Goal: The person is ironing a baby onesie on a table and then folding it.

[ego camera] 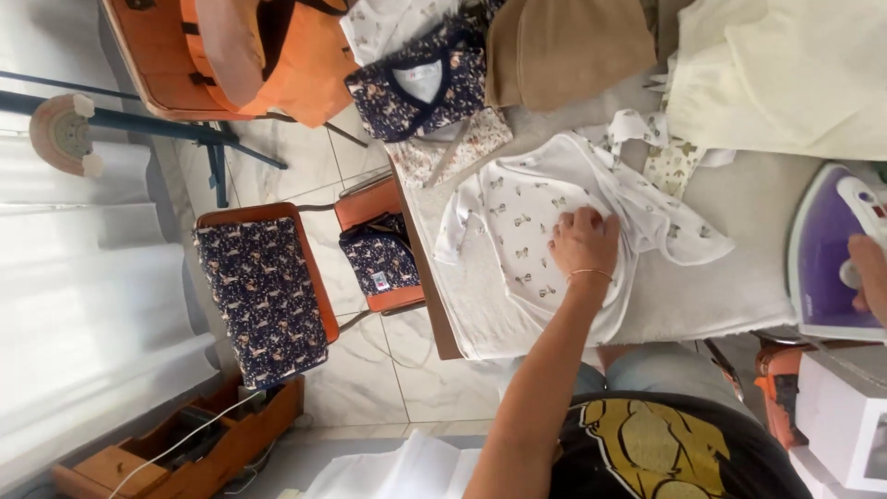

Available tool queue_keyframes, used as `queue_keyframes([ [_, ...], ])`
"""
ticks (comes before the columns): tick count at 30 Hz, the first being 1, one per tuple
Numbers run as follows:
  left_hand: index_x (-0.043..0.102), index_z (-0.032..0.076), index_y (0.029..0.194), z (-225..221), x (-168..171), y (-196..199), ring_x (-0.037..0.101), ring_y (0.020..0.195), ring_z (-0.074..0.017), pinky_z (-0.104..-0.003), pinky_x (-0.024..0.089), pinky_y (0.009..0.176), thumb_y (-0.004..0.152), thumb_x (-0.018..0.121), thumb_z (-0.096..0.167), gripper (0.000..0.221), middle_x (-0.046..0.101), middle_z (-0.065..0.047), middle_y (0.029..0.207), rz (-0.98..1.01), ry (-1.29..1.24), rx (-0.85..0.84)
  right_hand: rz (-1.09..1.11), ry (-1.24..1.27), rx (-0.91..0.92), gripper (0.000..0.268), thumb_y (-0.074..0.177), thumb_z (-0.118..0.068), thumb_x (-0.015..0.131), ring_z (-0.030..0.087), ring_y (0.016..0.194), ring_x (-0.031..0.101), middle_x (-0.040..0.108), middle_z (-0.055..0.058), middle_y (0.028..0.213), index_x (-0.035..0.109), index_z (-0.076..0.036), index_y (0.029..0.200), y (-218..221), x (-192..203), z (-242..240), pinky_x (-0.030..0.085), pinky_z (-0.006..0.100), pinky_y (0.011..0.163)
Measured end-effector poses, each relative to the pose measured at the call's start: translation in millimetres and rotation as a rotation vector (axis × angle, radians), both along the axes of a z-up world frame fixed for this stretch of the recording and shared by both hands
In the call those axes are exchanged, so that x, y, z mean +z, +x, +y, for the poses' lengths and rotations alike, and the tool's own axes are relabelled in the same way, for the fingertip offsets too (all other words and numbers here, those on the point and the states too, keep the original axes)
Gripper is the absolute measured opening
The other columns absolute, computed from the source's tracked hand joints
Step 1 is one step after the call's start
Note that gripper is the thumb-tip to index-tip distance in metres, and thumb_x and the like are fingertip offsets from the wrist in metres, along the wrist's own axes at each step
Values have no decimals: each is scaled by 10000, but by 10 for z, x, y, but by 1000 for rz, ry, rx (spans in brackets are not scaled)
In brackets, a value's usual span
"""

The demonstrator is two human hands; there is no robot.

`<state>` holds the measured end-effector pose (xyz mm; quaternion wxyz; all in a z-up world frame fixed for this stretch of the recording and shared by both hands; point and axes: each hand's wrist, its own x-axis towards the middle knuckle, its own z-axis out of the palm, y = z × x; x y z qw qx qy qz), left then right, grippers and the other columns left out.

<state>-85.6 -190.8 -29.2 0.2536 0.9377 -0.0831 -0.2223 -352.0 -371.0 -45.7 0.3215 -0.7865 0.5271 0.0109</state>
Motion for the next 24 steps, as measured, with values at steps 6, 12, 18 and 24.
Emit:
queue_keyframes([
  [6,403,120,756,603,188,292,433,668,-187,-344,353,636,748,457,229,122,444,-26,688,256,-446,458,-307,-567,319,386,1014,-67,660,442,1044,540,570,335,1136,540,215,1249,406,-57,-109,403,441,929],
  [12,439,71,917,1554,673,904,368,565,-98,-234,334,478,813,449,175,148,423,-7,714,13,-446,518,186,-145,625,472,747,-553,501,209,808,594,620,93,921,645,-118,862,1456,514,694,494,336,715],
  [18,503,115,1085,1787,596,1156,515,832,-333,-426,404,726,663,533,93,423,522,-108,965,-590,-1,215,387,-286,581,280,799,-385,434,247,890,573,588,54,866,589,-157,746,1572,108,773,483,359,725],
  [24,538,119,935,1246,601,517,524,885,-261,-355,422,773,789,560,77,154,542,-70,945,-264,-553,-162,146,-65,362,270,833,-313,478,262,670,659,679,4,853,526,-102,995,1854,612,1062,499,381,530],
])
